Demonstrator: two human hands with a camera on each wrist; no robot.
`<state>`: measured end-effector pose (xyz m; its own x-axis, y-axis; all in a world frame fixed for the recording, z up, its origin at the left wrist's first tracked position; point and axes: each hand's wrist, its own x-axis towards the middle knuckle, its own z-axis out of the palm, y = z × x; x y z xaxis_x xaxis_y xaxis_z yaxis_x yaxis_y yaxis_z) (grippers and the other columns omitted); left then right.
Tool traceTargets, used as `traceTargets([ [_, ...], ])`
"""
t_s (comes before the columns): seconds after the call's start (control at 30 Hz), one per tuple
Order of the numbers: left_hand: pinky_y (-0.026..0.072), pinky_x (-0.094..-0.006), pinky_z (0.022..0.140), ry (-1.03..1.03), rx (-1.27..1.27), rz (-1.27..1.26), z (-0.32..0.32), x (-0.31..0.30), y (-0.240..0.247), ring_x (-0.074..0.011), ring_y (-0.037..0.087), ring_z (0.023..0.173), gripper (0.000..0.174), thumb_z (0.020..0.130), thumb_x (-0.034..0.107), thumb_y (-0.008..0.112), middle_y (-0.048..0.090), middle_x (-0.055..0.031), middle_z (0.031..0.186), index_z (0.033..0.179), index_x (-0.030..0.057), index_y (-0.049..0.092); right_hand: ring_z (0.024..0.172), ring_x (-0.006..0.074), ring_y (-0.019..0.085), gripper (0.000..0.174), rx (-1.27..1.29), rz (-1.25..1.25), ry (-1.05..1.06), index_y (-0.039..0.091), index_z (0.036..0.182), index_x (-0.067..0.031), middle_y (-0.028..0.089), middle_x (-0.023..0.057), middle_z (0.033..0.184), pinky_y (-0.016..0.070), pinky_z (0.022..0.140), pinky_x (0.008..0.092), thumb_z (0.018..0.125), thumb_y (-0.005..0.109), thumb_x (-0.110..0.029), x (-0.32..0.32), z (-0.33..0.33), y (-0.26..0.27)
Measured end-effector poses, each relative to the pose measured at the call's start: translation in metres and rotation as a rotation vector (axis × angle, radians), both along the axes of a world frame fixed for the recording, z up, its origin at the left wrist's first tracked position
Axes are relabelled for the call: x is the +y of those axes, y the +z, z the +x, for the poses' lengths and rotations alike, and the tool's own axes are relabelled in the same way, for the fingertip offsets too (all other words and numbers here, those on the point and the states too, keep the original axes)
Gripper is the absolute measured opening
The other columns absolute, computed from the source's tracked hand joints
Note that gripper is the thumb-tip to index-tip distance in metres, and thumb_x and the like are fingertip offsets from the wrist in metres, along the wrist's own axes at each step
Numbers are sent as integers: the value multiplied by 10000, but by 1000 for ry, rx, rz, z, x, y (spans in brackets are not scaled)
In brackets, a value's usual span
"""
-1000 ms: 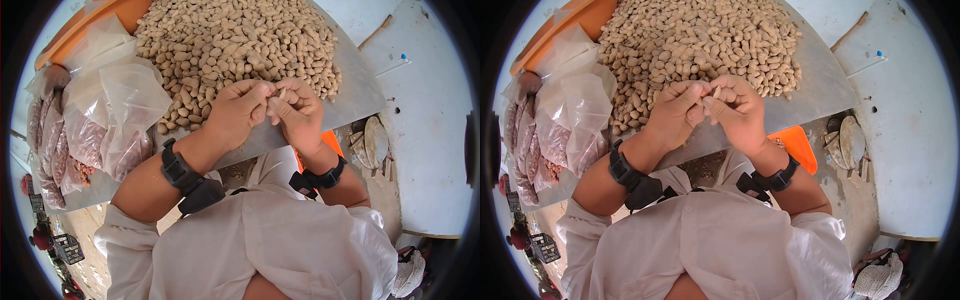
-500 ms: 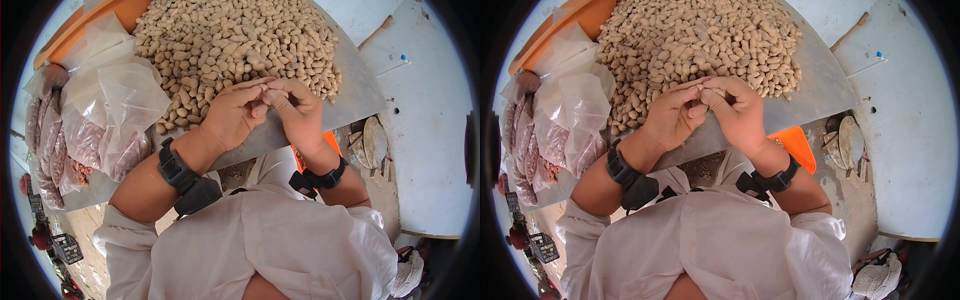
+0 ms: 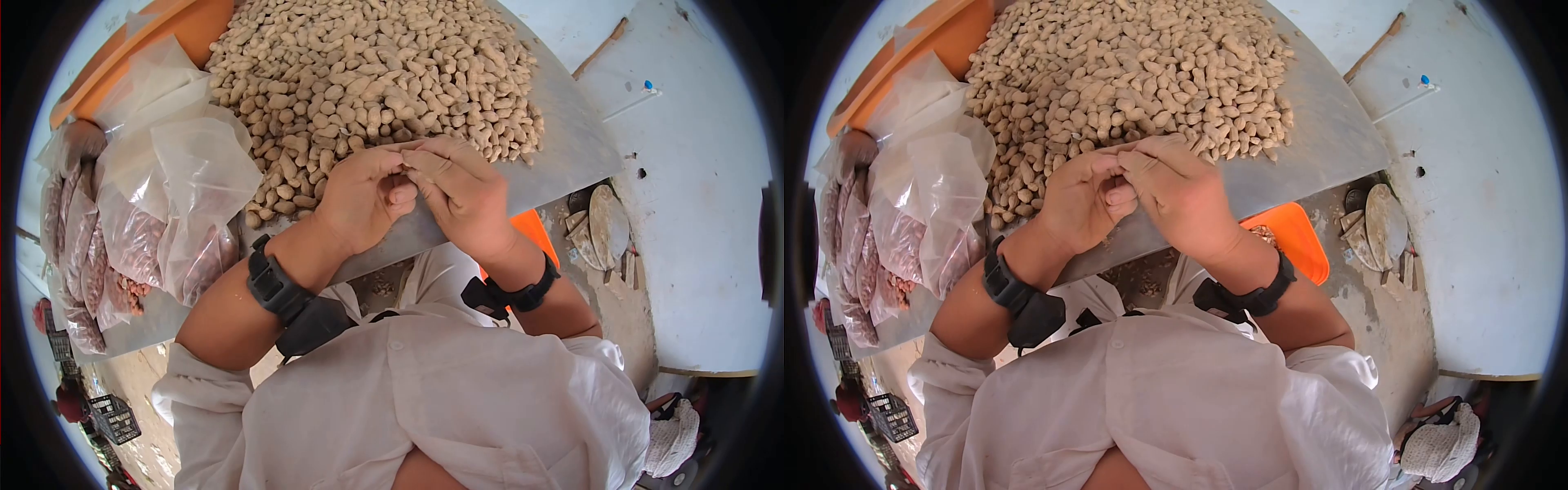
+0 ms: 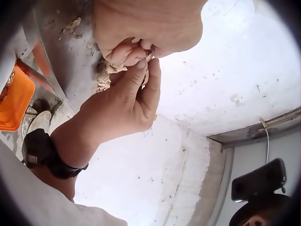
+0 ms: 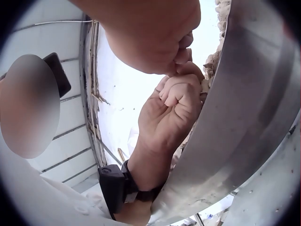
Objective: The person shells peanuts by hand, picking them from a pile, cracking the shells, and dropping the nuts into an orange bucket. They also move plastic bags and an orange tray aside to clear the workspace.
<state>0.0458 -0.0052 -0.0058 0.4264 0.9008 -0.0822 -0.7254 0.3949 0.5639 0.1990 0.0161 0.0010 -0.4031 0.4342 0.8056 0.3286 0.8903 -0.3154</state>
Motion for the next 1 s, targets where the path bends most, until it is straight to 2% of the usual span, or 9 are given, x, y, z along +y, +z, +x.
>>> traceTargets([
  [0.23,335,-200,512,18,-13,1,0,0,-1,-78,388,575,301,867,119,408,514,-13,801,1098,-31,529,739,235,589,151,77,-58,28,641,893,-22,593,100,870,478,597,274,745,633,6,0,1,-2],
  [0.33,326,-200,502,41,-11,4,0,1,-3,-76,387,572,326,856,120,416,506,-14,783,1121,-34,529,725,204,584,152,186,-373,131,643,899,-8,599,93,880,468,606,261,756,607,29,2,8,-1],
  [0.43,316,-192,475,70,52,40,-1,1,-2,-74,375,541,298,862,122,429,490,-16,749,1086,-34,550,712,185,571,154,758,-1125,408,621,913,7,598,79,851,463,621,259,771,572,41,5,25,-3],
  [0.53,310,-187,458,107,76,39,-2,-1,1,-73,367,517,281,876,125,434,480,-17,729,1067,-41,555,672,152,536,132,1331,-1283,555,592,923,13,580,61,799,447,592,250,801,542,23,11,39,10],
  [0.57,312,-186,458,113,80,42,-2,-1,2,-73,367,516,283,882,122,430,478,-16,729,1078,-48,544,663,123,512,118,1356,-1253,432,576,932,5,558,50,762,433,558,232,822,533,-7,12,41,15],
  [0.7,314,-184,463,159,54,117,-3,1,-3,-72,371,518,280,900,125,427,473,-16,724,1089,-52,534,639,112,526,83,877,-1158,429,603,897,-9,557,21,706,437,569,235,832,563,-43,31,78,-3],
  [0.8,315,-182,466,144,52,135,-4,1,-2,-73,378,521,284,906,134,436,476,-18,724,1097,-52,532,600,109,529,97,178,-745,-125,625,882,-22,581,26,689,434,558,237,810,606,-83,23,73,0],
  [0.9,319,-182,467,134,59,134,-3,0,-1,-70,383,527,282,905,127,441,484,-18,718,1107,-47,533,572,113,517,125,-316,-367,-428,634,875,-38,594,46,705,426,561,225,765,645,-97,10,64,5],
  [1.0,322,-181,467,99,58,133,-3,-1,-1,-66,393,534,272,900,114,458,497,-19,720,1103,-47,541,533,131,477,156,-259,-288,-418,630,875,-46,556,65,663,407,530,238,733,662,-100,14,59,-12],
])
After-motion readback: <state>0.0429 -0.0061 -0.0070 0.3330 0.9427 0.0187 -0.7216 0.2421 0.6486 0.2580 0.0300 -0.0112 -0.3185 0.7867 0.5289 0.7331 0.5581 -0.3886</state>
